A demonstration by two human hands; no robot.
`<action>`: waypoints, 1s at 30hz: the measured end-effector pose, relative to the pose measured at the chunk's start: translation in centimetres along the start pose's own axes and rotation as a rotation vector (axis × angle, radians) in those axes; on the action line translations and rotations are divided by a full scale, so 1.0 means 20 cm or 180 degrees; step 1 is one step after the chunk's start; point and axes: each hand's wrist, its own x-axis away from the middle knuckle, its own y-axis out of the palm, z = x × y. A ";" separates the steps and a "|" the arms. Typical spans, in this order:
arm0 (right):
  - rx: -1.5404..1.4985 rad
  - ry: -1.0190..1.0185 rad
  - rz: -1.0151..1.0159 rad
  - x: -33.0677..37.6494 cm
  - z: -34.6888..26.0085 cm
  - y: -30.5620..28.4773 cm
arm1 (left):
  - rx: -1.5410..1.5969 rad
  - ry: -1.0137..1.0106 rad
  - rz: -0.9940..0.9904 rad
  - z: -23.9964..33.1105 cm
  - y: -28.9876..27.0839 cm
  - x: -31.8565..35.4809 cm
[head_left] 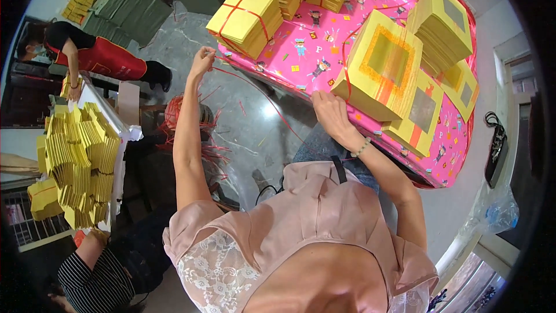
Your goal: Tying bundles of yellow paper stacks with red plastic ribbon.
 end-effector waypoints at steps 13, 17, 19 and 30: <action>-0.0554 -0.0719 0.0961 -0.19 -0.25 -0.48 | -0.0275 0.2372 0.1009 0.75 0.67 0.93; -0.1273 -0.0884 0.1984 -0.29 -0.34 -0.67 | 0.0405 0.2349 0.0365 0.74 0.96 1.08; -0.1681 -0.0854 0.2075 -0.29 -0.36 -0.73 | 0.1834 0.1808 0.0960 0.69 1.09 1.11; -0.5200 -0.0034 0.0647 -0.29 -0.58 -0.99 | 0.1201 0.2520 0.1502 0.89 1.15 1.13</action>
